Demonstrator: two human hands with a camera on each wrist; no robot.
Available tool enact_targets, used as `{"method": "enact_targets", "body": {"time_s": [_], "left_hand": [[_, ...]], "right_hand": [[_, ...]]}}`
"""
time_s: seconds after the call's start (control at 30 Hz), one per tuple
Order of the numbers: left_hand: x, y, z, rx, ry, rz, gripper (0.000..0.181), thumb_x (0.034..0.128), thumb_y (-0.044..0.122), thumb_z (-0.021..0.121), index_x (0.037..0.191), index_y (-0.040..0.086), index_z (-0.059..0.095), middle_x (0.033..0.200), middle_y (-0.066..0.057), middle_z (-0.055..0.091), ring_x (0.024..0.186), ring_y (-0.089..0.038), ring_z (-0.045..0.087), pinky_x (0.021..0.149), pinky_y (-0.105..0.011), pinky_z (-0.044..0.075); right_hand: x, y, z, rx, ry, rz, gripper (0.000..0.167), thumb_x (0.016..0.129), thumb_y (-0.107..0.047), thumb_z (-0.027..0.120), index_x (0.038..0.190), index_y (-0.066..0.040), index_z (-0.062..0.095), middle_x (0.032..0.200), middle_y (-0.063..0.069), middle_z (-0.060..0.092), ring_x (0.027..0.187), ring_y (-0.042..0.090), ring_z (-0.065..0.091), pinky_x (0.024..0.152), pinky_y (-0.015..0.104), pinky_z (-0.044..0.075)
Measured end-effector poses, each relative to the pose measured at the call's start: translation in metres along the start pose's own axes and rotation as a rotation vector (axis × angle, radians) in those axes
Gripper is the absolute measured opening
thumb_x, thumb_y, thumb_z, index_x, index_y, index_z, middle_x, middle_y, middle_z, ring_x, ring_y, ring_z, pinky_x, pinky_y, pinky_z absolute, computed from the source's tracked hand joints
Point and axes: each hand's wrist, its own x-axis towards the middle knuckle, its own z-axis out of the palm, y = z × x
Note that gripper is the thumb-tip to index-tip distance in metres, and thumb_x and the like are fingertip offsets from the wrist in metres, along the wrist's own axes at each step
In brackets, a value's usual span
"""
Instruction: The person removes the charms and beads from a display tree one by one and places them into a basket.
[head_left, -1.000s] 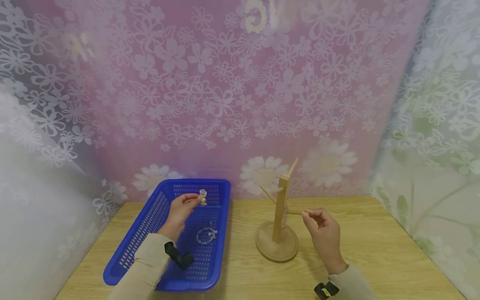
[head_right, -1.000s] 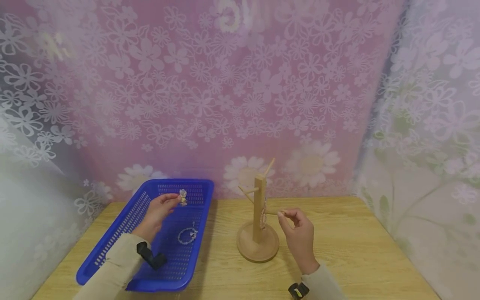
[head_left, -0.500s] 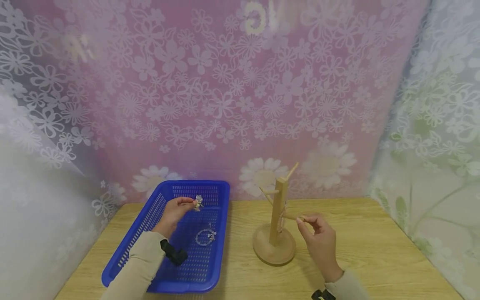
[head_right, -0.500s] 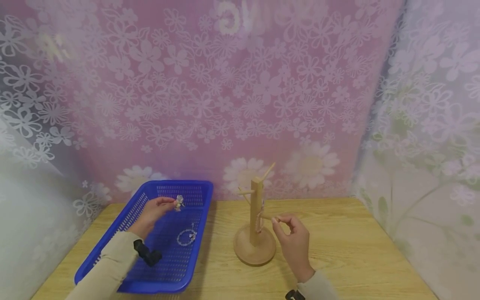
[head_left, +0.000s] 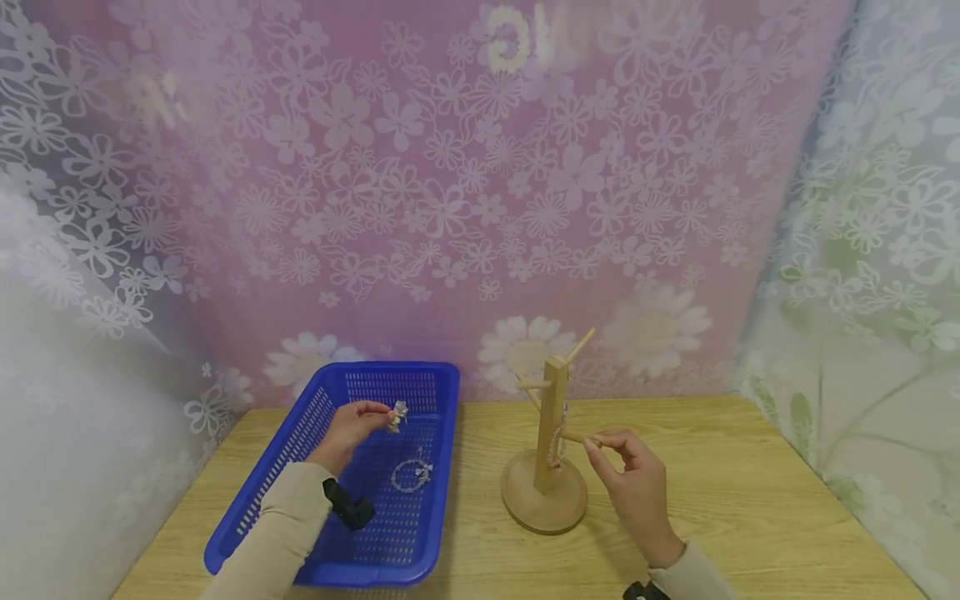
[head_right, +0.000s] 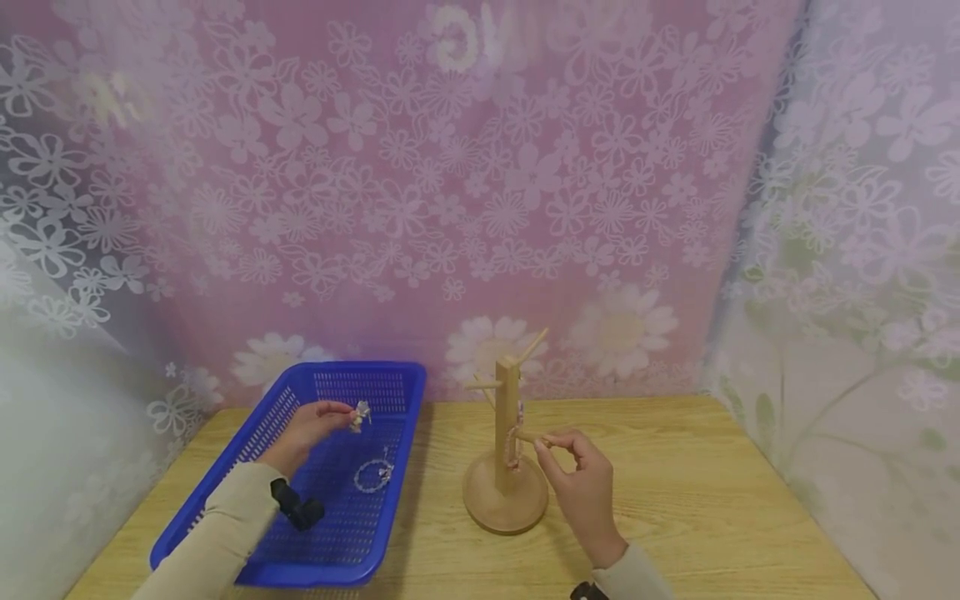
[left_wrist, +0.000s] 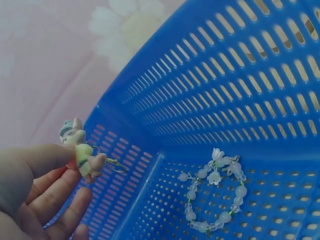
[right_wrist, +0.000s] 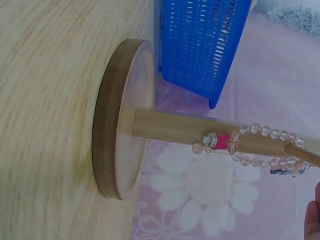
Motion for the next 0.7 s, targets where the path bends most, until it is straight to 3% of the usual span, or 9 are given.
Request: {"method": "enact_targets", "body": {"time_s": [0.23,0.5,0.7], "left_hand": [[0.002,-0.005,0.001,0.031,-0.002,0.004,0.026,0.0895,0.019,0.065,0.107,0.000,0.063,0.113,-0.017,0.062,0.113,-0.037,0.052,0.099,-0.059,0.033],[0.009,-0.014,0.002,0.035,-0.030,0.030,0.024,0.0894,0.016,0.065,0.104,-0.003,0.064,0.103,-0.016,0.065,0.101,-0.033,0.059,0.098,-0.059,0.035],[0.010,-0.015,0.000,0.046,-0.065,0.019,0.022,0.0886,0.014,0.065,0.102,-0.003,0.066,0.097,-0.011,0.067,0.094,-0.027,0.061,0.096,-0.055,0.038]], "right_hand": [[0.008,0.018,-0.010,0.032,0.007,0.028,0.011,0.082,0.017,0.060,0.091,0.011,0.061,0.093,-0.014,0.064,0.092,-0.001,0.061,0.083,0.013,0.047],[0.048,0.014,-0.022,-0.044,-0.045,0.273,0.022,0.092,-0.015,0.062,0.109,-0.001,0.064,0.099,-0.004,0.067,0.090,0.003,0.061,0.077,0.014,0.047],[0.081,0.015,-0.029,-0.039,-0.147,0.286,0.036,0.095,-0.027,0.058,0.121,-0.002,0.060,0.104,-0.013,0.066,0.096,0.001,0.060,0.084,0.013,0.045]]}}
